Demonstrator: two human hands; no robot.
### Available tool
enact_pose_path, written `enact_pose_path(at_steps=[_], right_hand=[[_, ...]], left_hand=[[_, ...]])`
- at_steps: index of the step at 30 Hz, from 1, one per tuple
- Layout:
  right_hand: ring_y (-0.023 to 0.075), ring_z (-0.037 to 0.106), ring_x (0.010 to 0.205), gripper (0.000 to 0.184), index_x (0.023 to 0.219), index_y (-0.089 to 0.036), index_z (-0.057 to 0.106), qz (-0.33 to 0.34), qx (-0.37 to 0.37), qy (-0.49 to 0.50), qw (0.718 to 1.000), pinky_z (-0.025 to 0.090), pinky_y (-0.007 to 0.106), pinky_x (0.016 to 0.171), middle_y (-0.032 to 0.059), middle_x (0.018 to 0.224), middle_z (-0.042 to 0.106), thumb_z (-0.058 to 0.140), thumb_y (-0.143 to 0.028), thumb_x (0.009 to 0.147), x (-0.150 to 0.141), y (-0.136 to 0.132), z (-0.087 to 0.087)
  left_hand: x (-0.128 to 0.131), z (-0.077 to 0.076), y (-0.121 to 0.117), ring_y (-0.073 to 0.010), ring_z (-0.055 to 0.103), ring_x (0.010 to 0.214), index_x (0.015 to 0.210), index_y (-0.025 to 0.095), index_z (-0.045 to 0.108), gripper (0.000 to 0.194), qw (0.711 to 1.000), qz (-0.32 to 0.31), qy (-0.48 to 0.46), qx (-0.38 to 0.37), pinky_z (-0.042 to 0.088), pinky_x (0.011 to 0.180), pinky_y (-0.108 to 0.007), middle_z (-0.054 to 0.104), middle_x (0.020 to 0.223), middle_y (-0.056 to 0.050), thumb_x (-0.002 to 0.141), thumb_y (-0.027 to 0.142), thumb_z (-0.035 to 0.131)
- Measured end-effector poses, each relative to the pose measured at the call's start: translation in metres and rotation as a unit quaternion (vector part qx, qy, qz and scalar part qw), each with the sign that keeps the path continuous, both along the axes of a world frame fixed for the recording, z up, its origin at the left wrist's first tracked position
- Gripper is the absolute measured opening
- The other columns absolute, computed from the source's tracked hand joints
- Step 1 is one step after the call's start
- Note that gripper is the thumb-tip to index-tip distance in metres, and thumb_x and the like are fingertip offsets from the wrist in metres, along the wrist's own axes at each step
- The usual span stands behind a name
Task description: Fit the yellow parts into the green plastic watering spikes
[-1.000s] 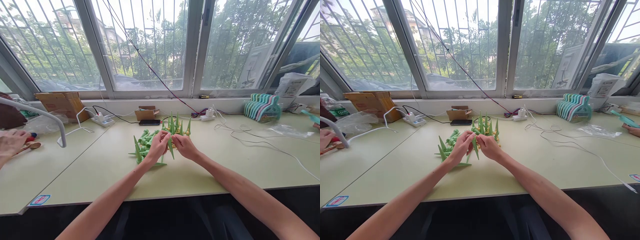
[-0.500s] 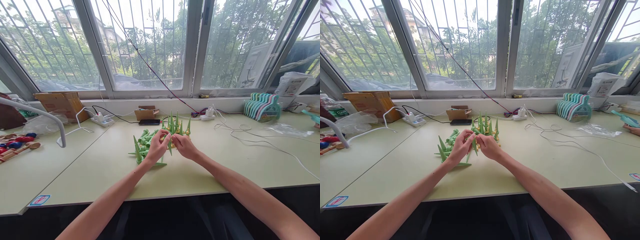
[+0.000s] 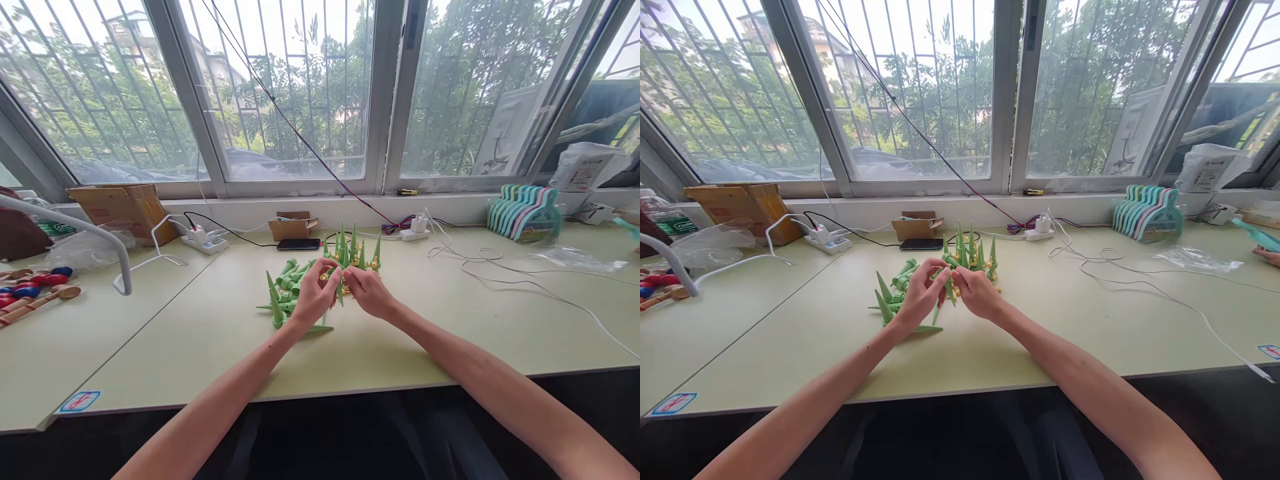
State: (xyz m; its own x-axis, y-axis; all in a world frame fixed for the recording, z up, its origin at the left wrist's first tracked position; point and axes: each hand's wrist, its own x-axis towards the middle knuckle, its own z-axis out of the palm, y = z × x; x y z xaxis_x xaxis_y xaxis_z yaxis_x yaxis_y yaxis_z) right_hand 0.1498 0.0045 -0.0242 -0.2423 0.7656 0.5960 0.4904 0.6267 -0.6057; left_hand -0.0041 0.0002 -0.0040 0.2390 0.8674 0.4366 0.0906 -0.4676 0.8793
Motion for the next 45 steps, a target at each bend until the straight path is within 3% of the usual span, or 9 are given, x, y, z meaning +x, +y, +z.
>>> enact_pose_path(at_steps=[12, 28, 33, 39, 45], right_hand=[[0.0097, 0.039, 0.050, 0.041, 0.070, -0.020, 0.044, 0.006, -0.024, 0.013, 1.000, 0.032, 0.024, 0.053, -0.0029, 0.056, 0.046, 0.030, -0.045, 0.099, 0.0006, 0.0008, -0.0002], [0.0097, 0.039, 0.052, 0.041, 0.069, -0.019, 0.043, 0.012, -0.023, 0.017, 1.000, 0.031, 0.023, 0.054, -0.0022, 0.058, 0.047, 0.030, -0.045, 0.099, 0.0003, 0.0004, 0.0007], [0.0091, 0.038, 0.051, 0.041, 0.067, -0.019, 0.040, 0.005, -0.006, 0.004, 1.000, 0.030, 0.023, 0.054, -0.0021, 0.058, 0.047, 0.030, -0.043, 0.099, 0.0003, -0.0004, 0.0022], [0.0093, 0.043, 0.052, 0.040, 0.066, -0.019, 0.040, -0.012, -0.001, -0.017, 1.000, 0.030, 0.023, 0.054, 0.0002, 0.060, 0.054, 0.030, -0.040, 0.099, 0.0004, -0.0019, 0.0044], [0.0091, 0.041, 0.050, 0.037, 0.068, -0.019, 0.042, -0.015, 0.021, -0.050, 0.998, 0.029, 0.023, 0.054, 0.0002, 0.060, 0.055, 0.031, -0.037, 0.099, 0.0007, 0.0004, 0.0002]], left_hand=[[-0.0018, -0.0043, 0.0013, -0.0018, 0.046, 0.046, 0.099, 0.020, 0.051, 0.021, 0.992, 0.033, 0.075, 0.092, 0.041, 0.045, -0.017, 0.056, 0.094, -0.002, 0.088, 0.038, 0.051], [-0.0011, -0.0061, 0.0031, -0.0024, 0.047, 0.047, 0.099, 0.021, 0.050, 0.020, 0.991, 0.036, 0.078, 0.106, 0.042, 0.046, -0.017, 0.054, 0.090, 0.000, 0.089, 0.038, 0.051], [0.0001, -0.0055, 0.0026, -0.0023, 0.046, 0.043, 0.097, 0.021, 0.049, 0.024, 0.994, 0.030, 0.064, 0.078, 0.037, 0.040, -0.017, 0.054, 0.085, 0.001, 0.090, 0.044, 0.049], [0.0007, -0.0024, 0.0018, -0.0042, 0.044, 0.036, 0.090, 0.020, 0.048, 0.031, 1.000, -0.009, 0.012, -0.007, 0.033, 0.033, -0.019, 0.056, 0.074, 0.002, 0.089, 0.051, 0.049], [0.0031, -0.0033, 0.0069, -0.0065, 0.029, 0.032, 0.078, 0.020, 0.045, 0.037, 0.985, -0.064, -0.070, -0.145, 0.034, 0.031, -0.020, 0.032, 0.041, 0.010, 0.086, 0.055, 0.052]])
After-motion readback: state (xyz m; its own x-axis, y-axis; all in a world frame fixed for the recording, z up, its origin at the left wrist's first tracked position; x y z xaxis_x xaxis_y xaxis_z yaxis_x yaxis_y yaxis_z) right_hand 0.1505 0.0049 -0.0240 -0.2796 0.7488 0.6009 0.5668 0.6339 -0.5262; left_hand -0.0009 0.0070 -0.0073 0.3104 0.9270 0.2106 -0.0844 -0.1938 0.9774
